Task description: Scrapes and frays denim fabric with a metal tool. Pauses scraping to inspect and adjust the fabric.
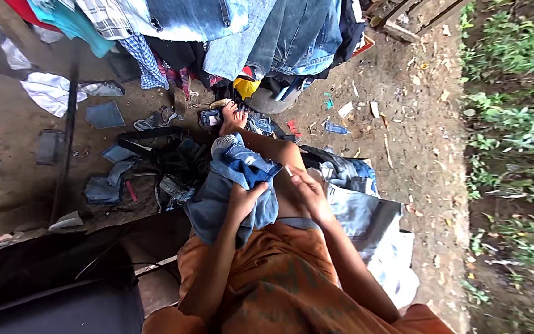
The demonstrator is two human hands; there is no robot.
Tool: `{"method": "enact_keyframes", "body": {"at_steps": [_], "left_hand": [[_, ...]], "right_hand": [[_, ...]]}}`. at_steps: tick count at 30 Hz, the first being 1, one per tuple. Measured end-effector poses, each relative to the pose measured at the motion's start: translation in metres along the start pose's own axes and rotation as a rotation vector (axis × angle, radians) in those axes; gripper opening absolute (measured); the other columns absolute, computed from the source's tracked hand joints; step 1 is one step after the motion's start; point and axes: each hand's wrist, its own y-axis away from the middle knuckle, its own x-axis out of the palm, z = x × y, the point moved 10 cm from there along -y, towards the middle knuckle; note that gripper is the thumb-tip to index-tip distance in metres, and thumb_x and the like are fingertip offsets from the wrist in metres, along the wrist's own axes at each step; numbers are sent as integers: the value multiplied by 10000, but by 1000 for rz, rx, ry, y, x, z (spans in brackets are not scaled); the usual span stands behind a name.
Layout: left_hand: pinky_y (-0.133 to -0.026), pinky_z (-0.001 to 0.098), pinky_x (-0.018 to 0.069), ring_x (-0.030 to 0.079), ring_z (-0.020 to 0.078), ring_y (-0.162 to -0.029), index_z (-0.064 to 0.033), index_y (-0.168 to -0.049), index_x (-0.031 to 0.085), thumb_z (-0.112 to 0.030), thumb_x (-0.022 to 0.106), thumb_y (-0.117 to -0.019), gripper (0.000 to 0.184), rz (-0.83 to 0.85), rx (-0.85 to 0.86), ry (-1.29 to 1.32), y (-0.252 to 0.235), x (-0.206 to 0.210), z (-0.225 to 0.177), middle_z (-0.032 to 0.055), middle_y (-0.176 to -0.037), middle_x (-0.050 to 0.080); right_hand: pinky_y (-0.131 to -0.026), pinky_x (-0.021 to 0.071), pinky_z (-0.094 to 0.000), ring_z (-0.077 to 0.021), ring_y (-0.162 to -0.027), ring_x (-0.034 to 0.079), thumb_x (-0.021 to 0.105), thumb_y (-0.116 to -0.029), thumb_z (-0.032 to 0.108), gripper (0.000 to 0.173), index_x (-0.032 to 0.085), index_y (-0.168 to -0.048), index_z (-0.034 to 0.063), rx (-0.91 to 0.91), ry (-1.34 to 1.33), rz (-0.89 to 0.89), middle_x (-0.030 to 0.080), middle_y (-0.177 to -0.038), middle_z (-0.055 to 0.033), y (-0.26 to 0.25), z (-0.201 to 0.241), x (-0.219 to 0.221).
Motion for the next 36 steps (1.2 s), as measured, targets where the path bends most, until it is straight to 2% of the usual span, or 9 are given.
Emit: {"method": "enact_keyframes", "body": {"at_steps": [1, 3, 7, 10, 16, 19, 27, 32, 36], "left_hand": [[-953, 230, 542, 665, 40, -1018, 71, -1239, 581, -41, 802, -837, 472, -17, 5, 2, 0, -2, 0, 84, -1083, 704], [-949, 235, 553, 676, 42, -1008, 66, -1222, 593, -45, 835, -806, 494, -46, 17, 8, 0, -4, -1, 82, -1068, 714], [-920, 237, 564, 684, 51, -974, 81, -1216, 575, 57, 792, -791, 478, -58, 15, 90, -1, -5, -1, 82, -1036, 710], [-907, 255, 577, 695, 63, -945, 54, -1174, 593, 96, 754, -795, 415, -33, 49, 174, 1, -8, -5, 50, -985, 725], [-897, 249, 580, 697, 47, -919, 19, -1119, 607, 121, 694, -820, 328, 49, 24, 209, 8, -4, -7, 11, -942, 729], [-907, 247, 570, 685, 48, -941, 42, -1133, 602, 73, 715, -818, 336, 86, -4, 141, 12, 2, -4, 29, -971, 716], [-909, 250, 574, 692, 47, -936, 35, -1127, 601, 76, 697, -843, 303, 68, -85, 160, 22, -10, -3, 15, -957, 724], [-885, 253, 582, 700, 56, -892, 13, -1076, 619, 109, 674, -843, 258, 59, -66, 210, 13, -6, -2, 12, -908, 729], [-890, 251, 577, 695, 55, -903, 26, -1103, 612, 93, 686, -850, 272, 32, -77, 198, 11, -8, -2, 24, -922, 723]], "right_hand": [[-527, 393, -169, 25, -580, 453, 420, -1037, 169, 419, 583, -1392, 17, 46, -120, -18, 589, -799, 73, -1, -2, -5], [-484, 370, -183, 3, -508, 398, 372, -1054, 235, 478, 461, -1481, 40, 125, -262, 89, 470, -668, 113, 6, -1, 1], [-534, 381, -132, 63, -587, 437, 476, -1028, 270, 442, 482, -1391, 19, 153, -232, 210, 557, -799, 137, 25, 4, 28], [-769, 536, -183, 26, -820, 621, 528, -1034, 240, 521, 440, -1441, -74, 23, -29, 198, 688, -1043, -35, 28, 0, 40], [-755, 586, -434, -190, -812, 705, 566, -1021, 388, 556, 533, -1345, -63, -96, 351, 48, 715, -909, -110, 25, -2, 40], [-767, 601, -403, -180, -836, 724, 602, -1007, 375, 520, 554, -1244, -84, -187, 345, -17, 729, -914, -111, 17, 8, 45], [-828, 546, -220, -18, -880, 652, 507, -1051, 224, 401, 561, -1286, -97, -217, 175, -112, 701, -1013, -90, 9, 10, 22], [-477, 368, -165, 14, -515, 403, 413, -1048, 226, 414, 474, -1437, 96, 109, -280, -75, 459, -681, 106, -1, -1, 15], [-648, 501, -205, -6, -661, 547, 552, -1024, 264, 519, 459, -1433, -40, -153, 178, -129, 617, -821, 5, 10, 23, 0]]}}
